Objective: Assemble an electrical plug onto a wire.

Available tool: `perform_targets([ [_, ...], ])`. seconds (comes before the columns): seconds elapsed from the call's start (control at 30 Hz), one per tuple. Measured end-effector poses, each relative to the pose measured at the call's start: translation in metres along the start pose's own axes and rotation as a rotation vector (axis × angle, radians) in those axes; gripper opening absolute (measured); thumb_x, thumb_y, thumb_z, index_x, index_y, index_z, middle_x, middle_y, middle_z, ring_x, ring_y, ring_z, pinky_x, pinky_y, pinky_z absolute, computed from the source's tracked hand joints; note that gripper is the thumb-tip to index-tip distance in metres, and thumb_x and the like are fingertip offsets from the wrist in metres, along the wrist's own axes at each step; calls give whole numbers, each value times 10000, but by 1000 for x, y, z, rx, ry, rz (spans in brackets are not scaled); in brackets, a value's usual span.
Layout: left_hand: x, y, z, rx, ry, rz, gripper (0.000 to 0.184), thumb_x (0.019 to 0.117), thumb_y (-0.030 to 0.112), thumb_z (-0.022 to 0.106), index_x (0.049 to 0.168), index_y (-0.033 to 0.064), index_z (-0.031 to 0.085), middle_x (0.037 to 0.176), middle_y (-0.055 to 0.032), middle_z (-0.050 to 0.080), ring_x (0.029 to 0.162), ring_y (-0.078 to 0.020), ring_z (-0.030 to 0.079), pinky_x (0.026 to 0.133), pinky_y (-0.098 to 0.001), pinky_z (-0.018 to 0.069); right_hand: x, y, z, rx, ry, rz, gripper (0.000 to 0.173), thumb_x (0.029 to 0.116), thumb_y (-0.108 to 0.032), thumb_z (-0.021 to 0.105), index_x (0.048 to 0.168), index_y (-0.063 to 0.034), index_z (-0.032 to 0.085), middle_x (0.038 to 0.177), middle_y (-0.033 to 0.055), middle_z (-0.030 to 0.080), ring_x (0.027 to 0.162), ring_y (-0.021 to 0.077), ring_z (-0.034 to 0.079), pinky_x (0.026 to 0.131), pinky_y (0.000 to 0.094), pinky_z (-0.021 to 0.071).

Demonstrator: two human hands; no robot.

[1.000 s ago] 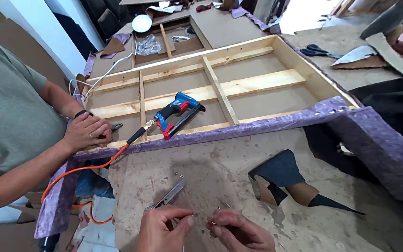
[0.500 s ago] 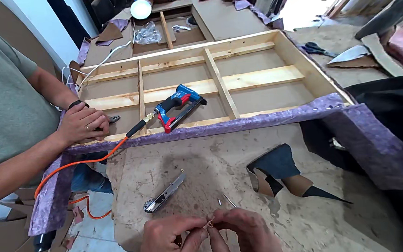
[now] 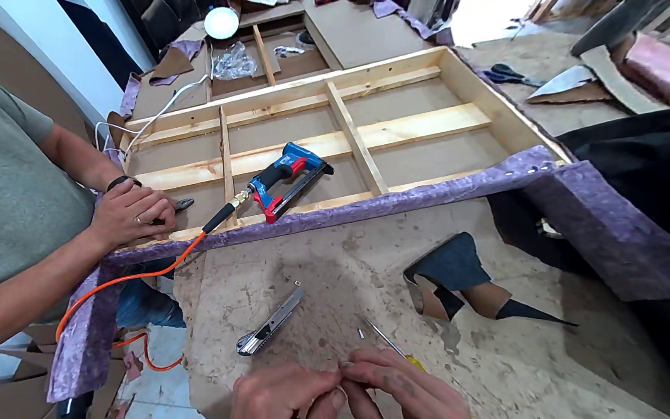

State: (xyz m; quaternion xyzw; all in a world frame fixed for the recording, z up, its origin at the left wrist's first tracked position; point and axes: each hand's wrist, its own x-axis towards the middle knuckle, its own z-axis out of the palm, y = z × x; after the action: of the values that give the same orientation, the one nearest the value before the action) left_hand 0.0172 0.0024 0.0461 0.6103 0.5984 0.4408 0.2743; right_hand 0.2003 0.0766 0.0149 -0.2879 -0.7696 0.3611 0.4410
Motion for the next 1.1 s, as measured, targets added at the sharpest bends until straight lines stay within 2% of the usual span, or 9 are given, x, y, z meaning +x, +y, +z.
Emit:
perform_targets([
  [0.07,2,5,-2,-99,-10,-90,126,951,136,726,1006,53,803,836,-31,740,604,-18,579,530,-187,479,0,0,1,23,23,-31,103,904,-53,750,999,-77,721,1020,44,736,945,62,714,782,182,616],
  [0.13,4,9,-4,-170,-18,-166,126,925,109,744,1016,31,782,844,-20,746,596,-14,584,514,-187,473,-1,0,4,61,33,-41,109,902,-46,750,1002,-82,730,1033,36,737,971,66,711,813,193,617],
  [0.23,6,12,-8,-193,-53,-201,306,908,104,765,1189,38,661,854,-1,762,604,-31,629,494,-202,485,-2,3,6,163,9,-26,103,905,-47,742,997,-93,749,1049,28,728,989,71,699,838,203,610],
  [0.3,4,11,-10,-185,-95,-163,367,927,105,747,1281,43,676,862,-22,762,607,-44,630,498,-207,491,-4,6,7,256,-21,14,120,901,-42,745,1013,-86,746,1030,28,739,950,84,716,816,232,629],
  [0.37,4,8,-11,-181,-141,-124,371,942,95,724,1311,65,691,903,-33,772,624,-51,651,516,-217,524,-4,2,5,345,-64,122,252,891,-33,747,1106,-94,633,998,17,741,879,99,740,777,281,660],
  [0.43,2,4,-11,-184,-153,-87,347,951,93,719,1297,72,710,945,-48,773,645,-52,655,543,-220,540,-1,-6,3,385,-89,215,409,870,2,742,1167,-124,492,985,12,735,852,122,746,758,312,660],
  [0.5,0,2,-11,-157,-146,-38,305,958,101,713,1262,86,737,984,-50,775,683,-45,662,592,-215,559,1,-13,0,377,-94,255,450,861,31,742,1171,-111,450,987,29,742,842,139,755,752,320,662],
  [0.7,1,6,-12,50,-119,115,241,999,119,653,1208,134,770,783,-89,701,641,-134,635,580,-277,535,5,-25,-5,331,-86,326,410,857,37,761,1104,-87,458,967,19,744,817,128,759,736,328,670],
  [1.1,2,8,-12,188,-229,156,283,1016,90,595,1244,164,745,907,-122,705,719,-181,673,582,-313,551,10,-16,-13,396,-197,355,449,841,38,749,1151,-86,448,975,35,758,819,154,762,714,337,662],
])
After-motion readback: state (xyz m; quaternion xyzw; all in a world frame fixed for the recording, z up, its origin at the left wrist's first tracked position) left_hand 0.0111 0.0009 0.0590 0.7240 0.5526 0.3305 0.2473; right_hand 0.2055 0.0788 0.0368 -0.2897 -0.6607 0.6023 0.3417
